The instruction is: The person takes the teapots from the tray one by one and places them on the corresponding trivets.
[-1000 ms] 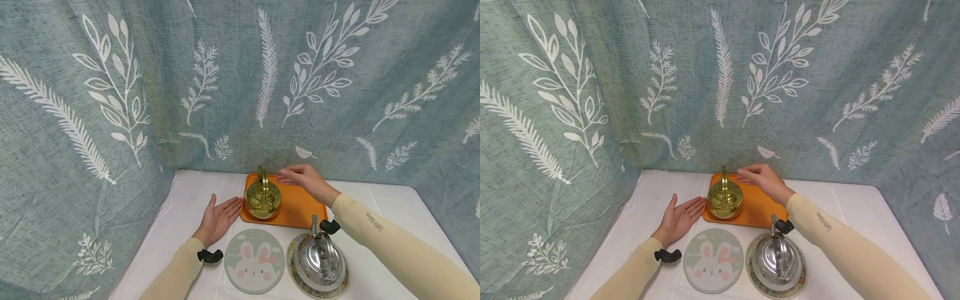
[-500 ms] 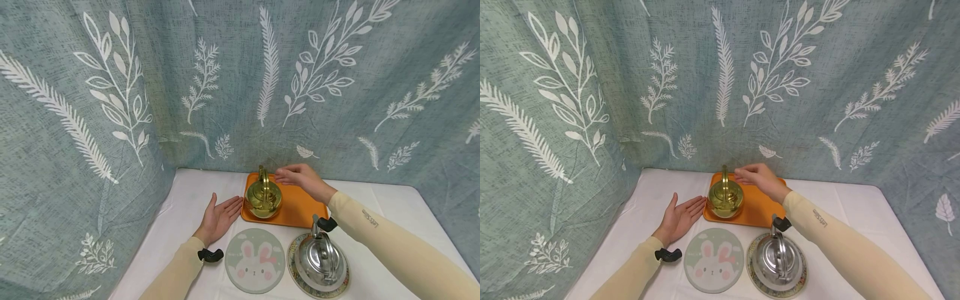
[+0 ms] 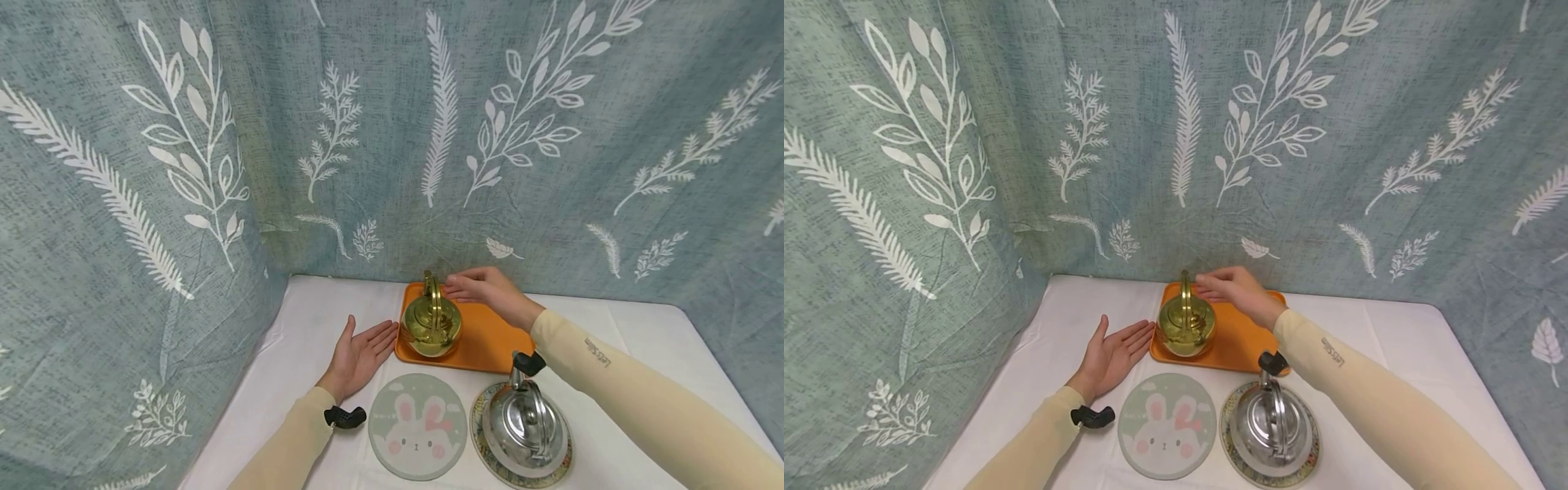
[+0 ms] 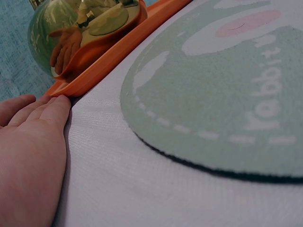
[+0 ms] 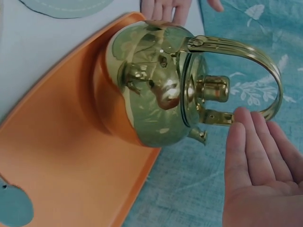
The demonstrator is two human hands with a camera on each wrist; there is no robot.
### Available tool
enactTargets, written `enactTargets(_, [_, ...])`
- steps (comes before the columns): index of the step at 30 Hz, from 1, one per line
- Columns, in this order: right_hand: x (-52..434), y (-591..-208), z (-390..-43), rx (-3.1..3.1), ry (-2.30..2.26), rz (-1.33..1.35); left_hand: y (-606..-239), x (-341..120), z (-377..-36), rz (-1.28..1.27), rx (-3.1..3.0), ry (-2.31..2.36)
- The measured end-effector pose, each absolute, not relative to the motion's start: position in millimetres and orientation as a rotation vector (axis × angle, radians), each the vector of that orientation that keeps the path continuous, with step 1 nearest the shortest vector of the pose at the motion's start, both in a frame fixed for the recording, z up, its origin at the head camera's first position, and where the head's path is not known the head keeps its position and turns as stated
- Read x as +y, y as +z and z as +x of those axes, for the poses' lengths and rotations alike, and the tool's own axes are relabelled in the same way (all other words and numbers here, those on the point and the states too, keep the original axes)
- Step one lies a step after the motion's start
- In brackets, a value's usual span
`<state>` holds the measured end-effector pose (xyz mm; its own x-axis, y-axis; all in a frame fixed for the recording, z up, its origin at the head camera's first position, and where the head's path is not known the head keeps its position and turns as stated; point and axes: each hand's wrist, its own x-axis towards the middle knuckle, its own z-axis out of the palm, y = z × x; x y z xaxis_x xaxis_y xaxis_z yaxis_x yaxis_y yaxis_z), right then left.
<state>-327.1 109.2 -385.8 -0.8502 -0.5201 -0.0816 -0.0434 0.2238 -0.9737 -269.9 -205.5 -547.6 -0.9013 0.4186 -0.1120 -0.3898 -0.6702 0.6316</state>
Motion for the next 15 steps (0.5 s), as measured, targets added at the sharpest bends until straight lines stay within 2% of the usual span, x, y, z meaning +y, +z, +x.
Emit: enactTargets(15, [96.4,-388.8,-335.4,2.082,-1.620,-0.493,-547.9,-207.0,-269.0,0.073,0.943,2.514])
